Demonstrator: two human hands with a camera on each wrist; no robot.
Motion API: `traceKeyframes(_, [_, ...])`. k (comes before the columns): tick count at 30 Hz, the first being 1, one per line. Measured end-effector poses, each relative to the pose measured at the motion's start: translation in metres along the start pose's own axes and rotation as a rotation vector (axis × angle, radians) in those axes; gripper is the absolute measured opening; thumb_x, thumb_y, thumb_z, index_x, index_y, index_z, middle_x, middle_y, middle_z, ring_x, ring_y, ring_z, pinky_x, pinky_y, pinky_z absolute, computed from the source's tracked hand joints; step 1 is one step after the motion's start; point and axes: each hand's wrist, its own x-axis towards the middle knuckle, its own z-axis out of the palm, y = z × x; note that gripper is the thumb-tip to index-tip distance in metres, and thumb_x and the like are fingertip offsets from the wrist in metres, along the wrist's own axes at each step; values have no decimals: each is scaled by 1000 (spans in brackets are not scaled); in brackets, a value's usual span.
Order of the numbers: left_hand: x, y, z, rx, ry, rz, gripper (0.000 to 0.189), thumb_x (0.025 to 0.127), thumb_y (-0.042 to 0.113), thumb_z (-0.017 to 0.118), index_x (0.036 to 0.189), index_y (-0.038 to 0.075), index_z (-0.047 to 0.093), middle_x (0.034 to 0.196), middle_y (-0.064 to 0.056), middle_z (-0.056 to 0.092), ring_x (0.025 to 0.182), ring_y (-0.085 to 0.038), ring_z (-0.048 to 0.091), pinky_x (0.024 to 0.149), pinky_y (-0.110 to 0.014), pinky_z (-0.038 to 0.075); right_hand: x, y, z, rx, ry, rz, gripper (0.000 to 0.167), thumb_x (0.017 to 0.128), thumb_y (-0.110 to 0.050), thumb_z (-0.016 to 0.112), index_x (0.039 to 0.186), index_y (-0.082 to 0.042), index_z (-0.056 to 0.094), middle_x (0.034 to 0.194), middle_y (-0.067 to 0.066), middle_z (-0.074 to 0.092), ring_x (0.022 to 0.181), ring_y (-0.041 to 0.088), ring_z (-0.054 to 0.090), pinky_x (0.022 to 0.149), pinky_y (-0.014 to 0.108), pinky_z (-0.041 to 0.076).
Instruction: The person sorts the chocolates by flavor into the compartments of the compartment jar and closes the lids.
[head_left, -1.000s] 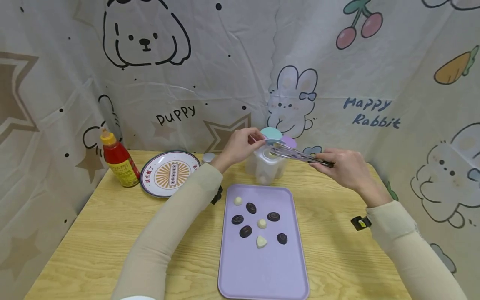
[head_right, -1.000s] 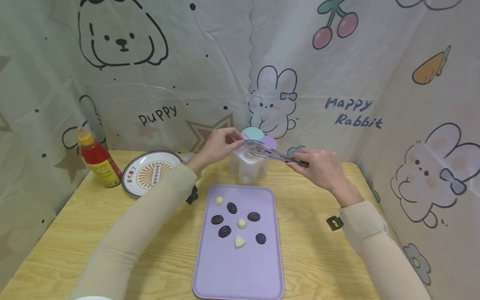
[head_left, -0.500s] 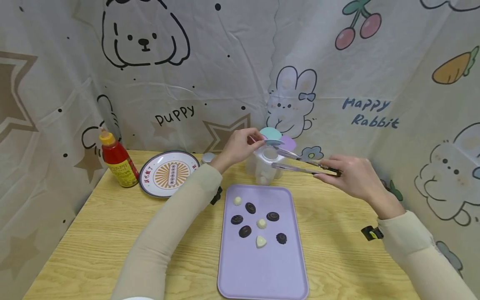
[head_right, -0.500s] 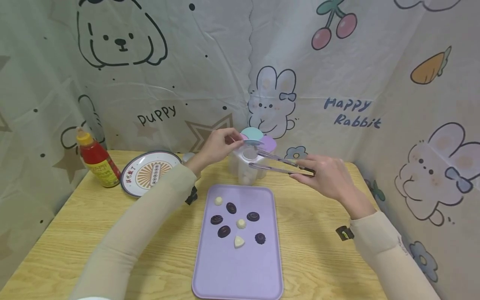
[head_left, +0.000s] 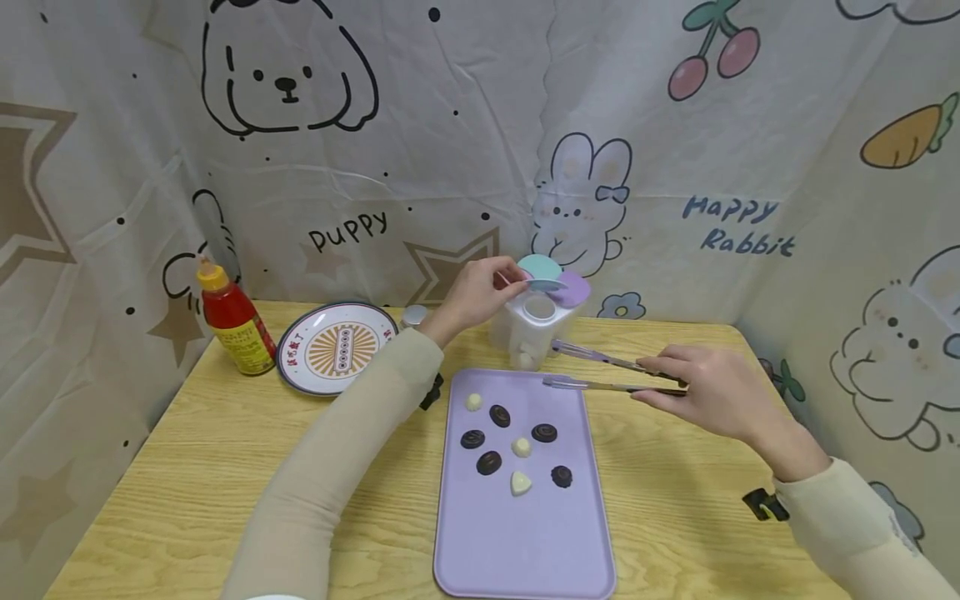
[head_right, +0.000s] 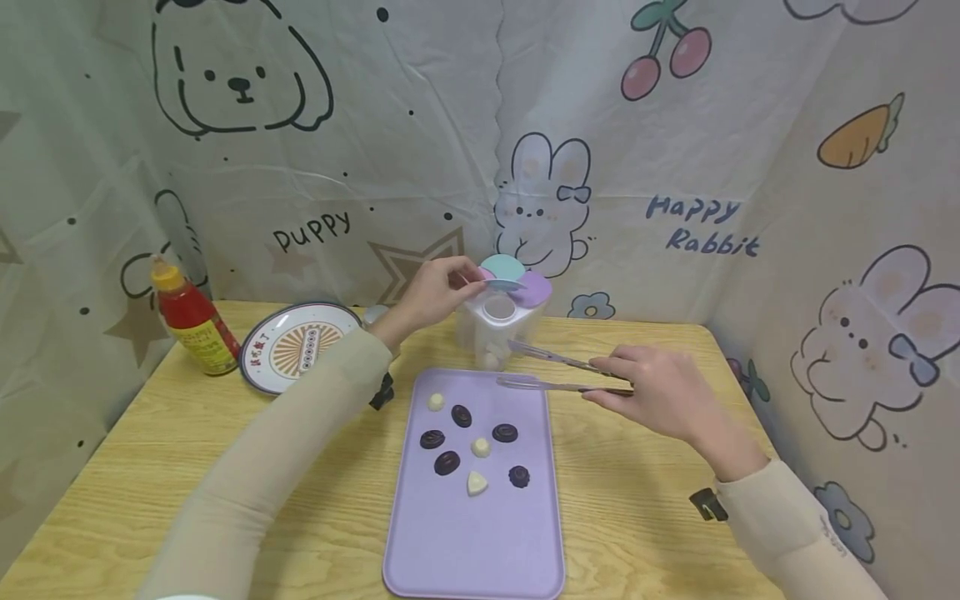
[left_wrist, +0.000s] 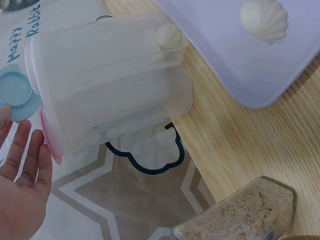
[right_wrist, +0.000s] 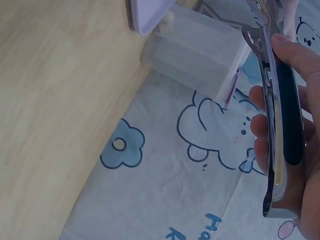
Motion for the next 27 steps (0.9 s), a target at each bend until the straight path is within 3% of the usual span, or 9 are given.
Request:
traceKeyframes(6, [0,-1,1,-1,9,13,13,102,23,72,109,12,74,110,-7,77,97,-21,69,87,-31,57,-12,-14,14,41,-4,-14,57,98,-67,61,103,-15,83,85,-2,77,58,3,60,49,16,41])
traceKeyframes(11, [0,-1,1,1,12,12,13,102,24,71,109,12,73,110,-7,77,98,-21,69,87,-31,57,-21,-25,27,45,-39,-6,40,85,-52,84,103,-16,83,85,-5,76,60,0,59,49,14,40])
traceKeyframes(21, [-1,-2,1,0,16,4,13,102,24,72,109,13,74,110,-7,77,98,-21,68,87,-32,57,-32,-44,49,90,-136,-21,32,82,-44,88,103,-20,84,86,-9,76,64,-2,59,52,11,39])
traceKeyframes(27, [-1,-1,1,1,16,6,13,102,23,72,109,13,74,111,-7,77,98,-21,69,88,-32,58,-37,-50,57,134,-169,-9,27,80,-35,91,101,-19,85,84,-9,75,63,-7,50,53,10,36])
